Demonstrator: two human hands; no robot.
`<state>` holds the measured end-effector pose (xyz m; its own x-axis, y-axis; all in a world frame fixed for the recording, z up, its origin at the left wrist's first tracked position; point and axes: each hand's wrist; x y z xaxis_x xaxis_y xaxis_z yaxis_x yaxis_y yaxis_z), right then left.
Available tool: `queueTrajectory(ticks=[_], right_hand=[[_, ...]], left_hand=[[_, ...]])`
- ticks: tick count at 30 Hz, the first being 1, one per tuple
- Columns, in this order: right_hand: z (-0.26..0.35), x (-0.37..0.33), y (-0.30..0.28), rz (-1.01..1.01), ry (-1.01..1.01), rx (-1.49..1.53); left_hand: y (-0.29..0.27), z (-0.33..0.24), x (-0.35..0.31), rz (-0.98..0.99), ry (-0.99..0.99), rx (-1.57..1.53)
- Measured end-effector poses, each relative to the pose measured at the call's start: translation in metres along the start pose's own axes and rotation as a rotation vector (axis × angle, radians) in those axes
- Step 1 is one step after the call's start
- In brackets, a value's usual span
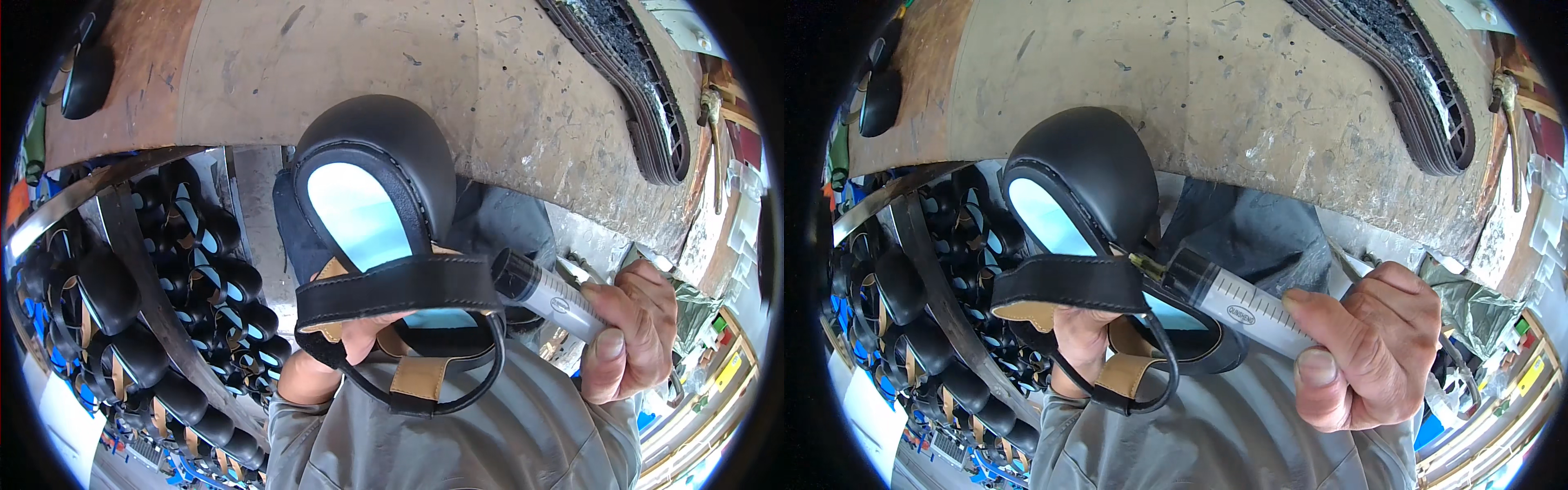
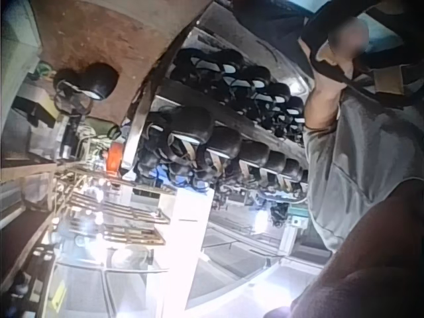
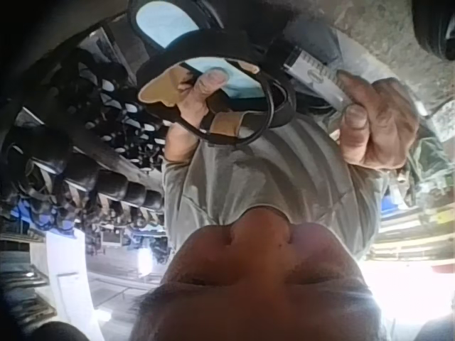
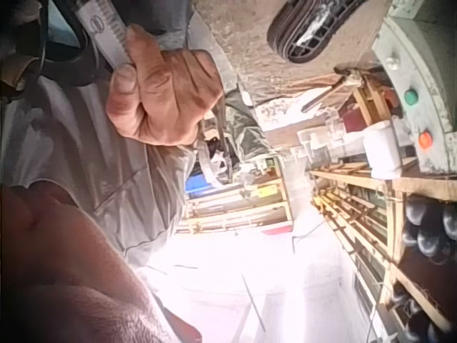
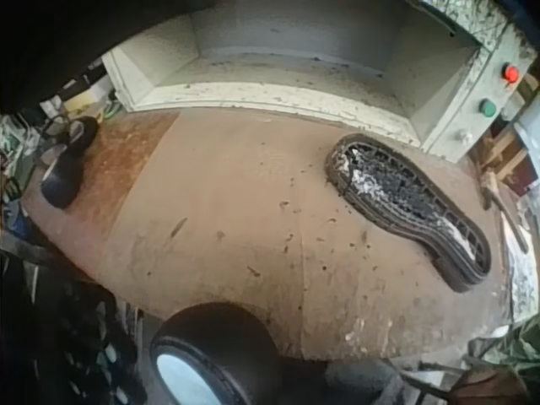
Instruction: The person applies glue to the seams of a black sandal using a syringe. They hold the sandal in their left hand and carefully dispense the adhesive along the edges of the sole and straps. The person works on multiple sandals, picking them up from a nearby rack and placing them back after treatment.
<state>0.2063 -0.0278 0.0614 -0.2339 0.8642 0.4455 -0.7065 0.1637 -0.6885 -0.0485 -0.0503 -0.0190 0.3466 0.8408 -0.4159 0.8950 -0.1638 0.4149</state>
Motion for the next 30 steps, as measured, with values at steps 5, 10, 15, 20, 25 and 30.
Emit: queueTrajectory(ticks=[5, 10, 15, 20, 25, 30], right_hand=[[0.002, 0.004, 0.004, 0.035, 0.041, 0.047], [0.012, 0.006, 0.01, 0.048, 0.04, 0.078], [0.014, 0.0, 0.008, 0.095, 0.047, 0.078], [0.019, -0.002, 0.007, 0.055, 0.059, 0.026], [0.023, -0.004, 0.004, 0.061, 0.063, 0.018], [0.025, -0.007, 0.0, 0.07, 0.065, -0.003]], left_hand=[[0.004, 0.014, 0.027, 0.16, -0.194, -0.613], [0.006, 0.059, 0.045, 0.359, 0.19, -0.663], [0.018, 0.048, 0.045, 0.254, 0.254, -0.627], [0.02, 0.046, 0.043, 0.225, 0.236, -0.703], [0.014, 0.046, 0.041, 0.271, 0.199, -0.746], [0.004, 0.06, 0.036, 0.275, 0.134, -0.831]])
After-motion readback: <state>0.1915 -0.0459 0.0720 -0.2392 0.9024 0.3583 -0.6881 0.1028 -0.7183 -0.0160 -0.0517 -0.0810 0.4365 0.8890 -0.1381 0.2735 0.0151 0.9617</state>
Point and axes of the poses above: each hand's wrist, its own x-axis towards the middle knuckle, its own y-axis out of the palm, z = x × y, and after that the axes turned 5 degrees about -x, right-handed
